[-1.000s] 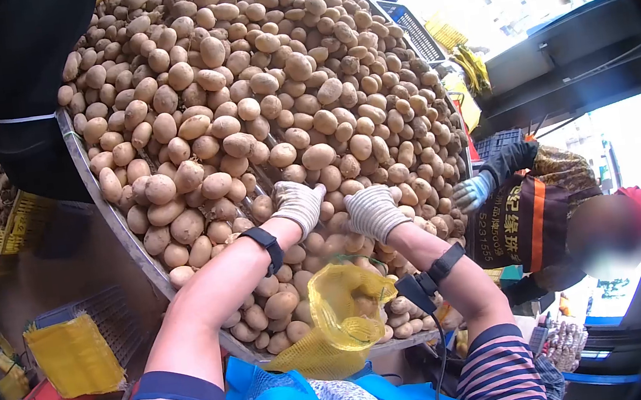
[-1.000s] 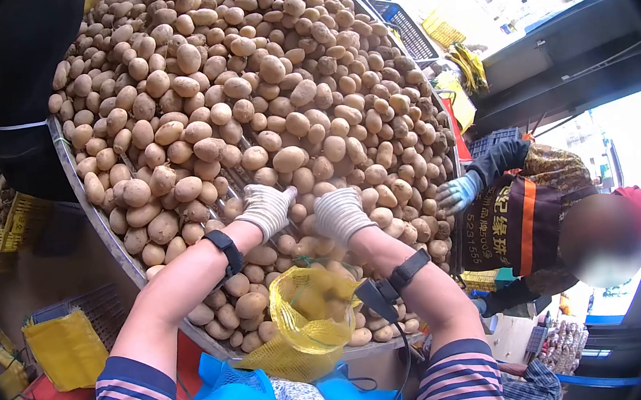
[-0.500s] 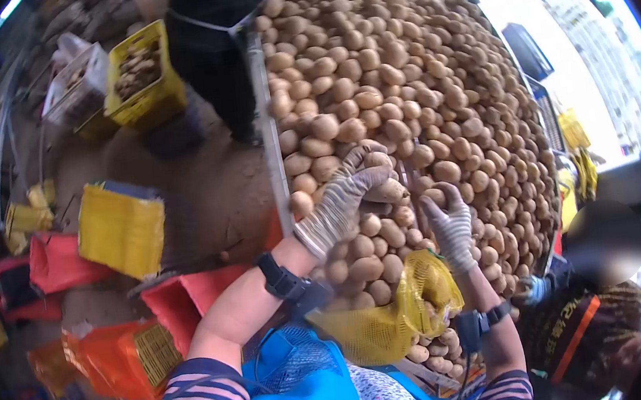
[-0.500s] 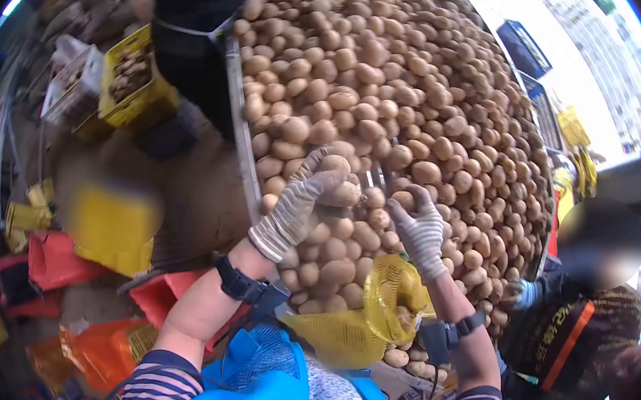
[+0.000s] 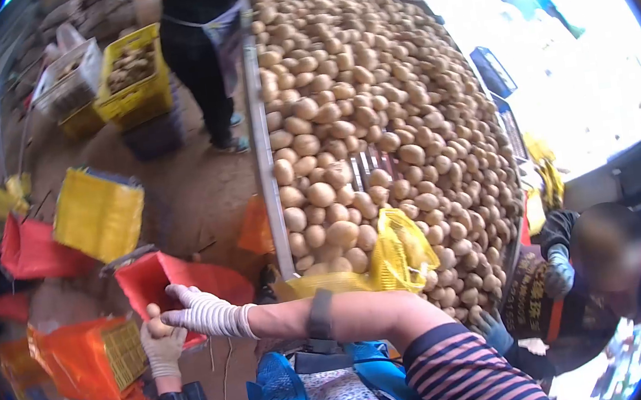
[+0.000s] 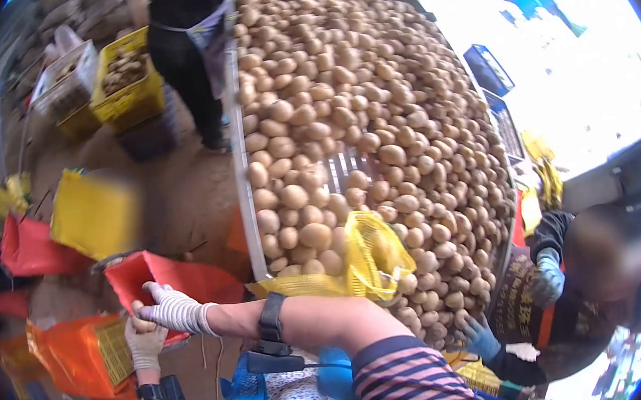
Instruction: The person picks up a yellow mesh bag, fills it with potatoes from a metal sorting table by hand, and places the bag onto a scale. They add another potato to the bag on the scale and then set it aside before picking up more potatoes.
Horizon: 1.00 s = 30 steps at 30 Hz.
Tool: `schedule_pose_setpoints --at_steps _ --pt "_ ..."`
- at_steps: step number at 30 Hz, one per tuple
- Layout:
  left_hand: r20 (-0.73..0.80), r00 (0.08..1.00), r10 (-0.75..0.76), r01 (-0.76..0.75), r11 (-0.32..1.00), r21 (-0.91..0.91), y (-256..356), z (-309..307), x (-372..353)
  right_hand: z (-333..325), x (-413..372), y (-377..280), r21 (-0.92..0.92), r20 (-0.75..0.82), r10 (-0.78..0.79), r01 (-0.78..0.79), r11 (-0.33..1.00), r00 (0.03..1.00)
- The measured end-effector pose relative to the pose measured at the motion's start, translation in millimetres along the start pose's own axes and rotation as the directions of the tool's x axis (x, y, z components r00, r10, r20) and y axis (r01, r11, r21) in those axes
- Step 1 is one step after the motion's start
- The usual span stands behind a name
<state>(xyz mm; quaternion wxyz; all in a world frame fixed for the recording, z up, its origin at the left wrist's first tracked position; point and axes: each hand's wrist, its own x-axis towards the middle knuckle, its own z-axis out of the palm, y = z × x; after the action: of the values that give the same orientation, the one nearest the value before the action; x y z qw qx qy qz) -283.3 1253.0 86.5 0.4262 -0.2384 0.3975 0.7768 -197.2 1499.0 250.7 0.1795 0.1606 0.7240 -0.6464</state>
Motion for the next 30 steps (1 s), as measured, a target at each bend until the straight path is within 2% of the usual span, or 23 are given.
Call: schedule_pose_setpoints --at_steps 1,2,4,5,6,7,8,10,11,12,13,14,17,18,20,21,22,24,25,26,28,29,30 --pt "-0.346 0.937 -0.046 0.052 0.999 0.008 1.5 -0.4 13.4 -22.8 -14.4 16.3 -0.037 -0.129 -0.114 0.110 0.993 0.985" --pt "-0.658 0.751 -0.055 0.082 0.997 0.010 6.7 -4.6 28.8 -45.7 -31.0 30.4 -0.095 -0.231 -0.237 0.220 0.971 0.944" --pt "-0.590 0.807 -0.031 0.085 0.994 0.065 15.9 -9.1 58.8 -121.1 -79.9 27.8 -0.031 -0.468 -0.196 0.206 0.978 0.862" --pt "-0.511 0.851 0.122 -0.004 0.974 0.226 17.2 0.5 77.9 -159.9 -90.5 46.5 -0.116 -0.635 -0.207 0.172 0.978 0.744" --pt "-0.369 0.878 0.306 -0.149 0.906 0.397 14.5 71.4 57.8 -199.9 -100.8 70.5 -0.157 -0.779 -0.213 0.145 0.977 0.590" --pt "-0.209 0.882 0.422 -0.286 0.833 0.474 10.6 120.8 56.3 -244.4 -115.8 83.5 -0.396 -0.819 -0.332 -0.043 0.917 0.467" --pt "0.000 0.862 0.507 -0.405 0.690 0.600 3.7 189.6 47.1 -277.3 -123.0 100.9 -0.483 -0.844 -0.368 -0.256 0.838 0.389" --pt "0.466 0.770 0.436 -0.635 0.452 0.626 -16.8 271.2 75.9 -328.9 -130.2 123.7 -0.496 -0.854 -0.255 -0.560 0.664 0.454" --pt "0.652 0.634 0.415 -0.773 0.312 0.553 -34.7 307.7 95.4 -344.4 -125.0 132.6 -0.569 -0.801 -0.266 -0.540 0.620 0.537" --pt "0.772 0.551 0.316 -0.811 -0.016 0.585 -39.7 363.8 81.1 -359.6 -117.0 145.6 -0.639 -0.739 -0.273 -0.510 0.576 0.616" --pt "0.901 0.376 0.218 -0.891 -0.184 0.416 -49.3 406.4 88.6 -367.5 -105.2 154.8 -0.707 -0.689 -0.337 -0.491 0.510 0.642" --pt "0.949 0.273 0.159 -0.924 -0.232 0.304 -63.9 438.2 107.0 -374.1 -88.2 174.6 -0.747 -0.665 -0.454 -0.527 0.405 0.593" --pt "0.985 0.129 -0.115 -0.940 -0.332 0.084 -95.1 524.7 149.5 -381.8 -73.5 169.7 -0.675 -0.727 -0.344 -0.527 0.516 0.594" --pt "0.980 0.098 -0.175 -0.921 -0.389 0.023 -108.8 543.7 169.1 -376.6 -64.9 188.4 -0.688 -0.725 -0.430 -0.542 0.482 0.538" --pt "0.934 0.106 -0.340 -0.877 -0.475 -0.074 -135.7 582.9 192.3 -355.9 -58.9 188.9 -0.658 -0.744 -0.480 -0.635 0.405 0.465" --pt "0.910 0.090 -0.405 -0.860 -0.492 -0.134 -151.9 597.2 200.5 -357.0 -57.4 193.1 -0.628 -0.778 -0.325 -0.637 0.448 0.538" --pt "0.879 0.071 -0.471 -0.839 -0.505 -0.202 -166.7 609.8 205.7 -352.0 -57.9 196.2 -0.582 -0.808 -0.271 -0.635 0.508 0.523" --pt "0.765 0.054 -0.642 -0.869 -0.407 -0.281 -190.5 633.2 208.9 -356.5 -67.2 184.4 -0.561 -0.793 -0.138 -0.624 0.544 0.593" --pt "0.685 0.104 -0.721 -0.864 -0.406 -0.297 -203.0 644.5 204.9 -357.4 -67.4 187.1 -0.567 -0.805 -0.215 -0.609 0.555 0.553" --pt "0.708 0.065 -0.703 -0.847 -0.414 -0.333 -215.9 648.4 200.0 -358.8 -67.1 192.9 -0.570 -0.806 -0.246 -0.594 0.568 0.538" --pt "0.754 0.103 -0.649 -0.823 -0.481 -0.302 -236.8 658.0 190.2 -357.2 -67.6 188.6 -0.508 -0.817 -0.123 -0.602 0.616 0.564" --pt "0.790 -0.002 -0.614 -0.813 -0.459 -0.359 -251.7 657.6 197.1 -353.2 -79.3 172.6 -0.508 -0.806 -0.114 -0.580 0.637 0.581" --pt "0.797 0.020 -0.603 -0.815 -0.472 -0.337 -264.8 658.3 196.7 -346.4 -93.0 167.0 -0.554 -0.796 -0.207 -0.546 0.629 0.569"
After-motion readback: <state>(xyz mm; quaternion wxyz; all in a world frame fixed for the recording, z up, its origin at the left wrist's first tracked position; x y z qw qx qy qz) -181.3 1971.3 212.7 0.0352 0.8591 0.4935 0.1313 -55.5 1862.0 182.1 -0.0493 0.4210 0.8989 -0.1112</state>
